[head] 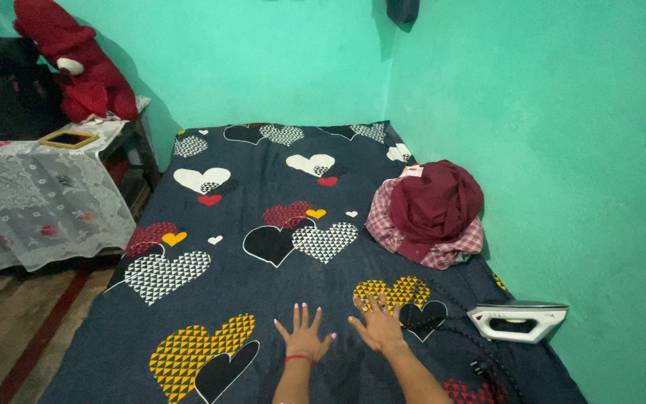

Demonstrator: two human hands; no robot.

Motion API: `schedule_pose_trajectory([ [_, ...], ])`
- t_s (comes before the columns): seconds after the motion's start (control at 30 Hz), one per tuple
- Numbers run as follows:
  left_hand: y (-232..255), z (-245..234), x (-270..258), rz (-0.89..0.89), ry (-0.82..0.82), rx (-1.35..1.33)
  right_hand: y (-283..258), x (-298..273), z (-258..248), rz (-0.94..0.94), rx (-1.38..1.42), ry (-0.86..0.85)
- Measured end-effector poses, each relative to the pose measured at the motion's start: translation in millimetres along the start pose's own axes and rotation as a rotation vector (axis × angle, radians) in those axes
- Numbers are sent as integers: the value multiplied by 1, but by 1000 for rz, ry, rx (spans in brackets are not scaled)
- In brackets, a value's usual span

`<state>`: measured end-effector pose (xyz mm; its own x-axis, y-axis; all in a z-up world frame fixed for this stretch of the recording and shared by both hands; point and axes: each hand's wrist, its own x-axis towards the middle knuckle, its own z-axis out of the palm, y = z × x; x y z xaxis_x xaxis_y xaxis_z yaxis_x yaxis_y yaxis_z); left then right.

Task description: The person plugs in an iron and irons a maroon long-sleeved shirt on a bed. They smooth the shirt, iron the back and front, and flip it over to continue ironing different sections.

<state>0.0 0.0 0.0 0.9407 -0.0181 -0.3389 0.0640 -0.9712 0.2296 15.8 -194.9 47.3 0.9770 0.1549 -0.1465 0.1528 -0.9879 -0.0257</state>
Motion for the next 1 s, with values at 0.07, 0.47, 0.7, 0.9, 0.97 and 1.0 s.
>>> schedule_pose_trajectory([
  [0.07, 0, 1, -8, 7, 46, 2, 1, -1, 4, -15, -5, 40],
  [0.47, 5, 0, -14, 15, 56, 20, 10, -1, 11, -23, -24, 71],
  [0.7, 12, -1, -12, 36, 61, 13, 16, -4, 9, -6, -27, 68],
  [0.9, 12, -3, -15, 52, 86, -6, 13, -7, 8, 2, -6, 59],
  [0.97, 11, -4, -17, 56, 92, -7, 11, -8, 8, 7, -1, 68],
  [1.0, 10, -5, -18, 58, 95, -8, 10, -8, 8, 9, 1, 73],
])
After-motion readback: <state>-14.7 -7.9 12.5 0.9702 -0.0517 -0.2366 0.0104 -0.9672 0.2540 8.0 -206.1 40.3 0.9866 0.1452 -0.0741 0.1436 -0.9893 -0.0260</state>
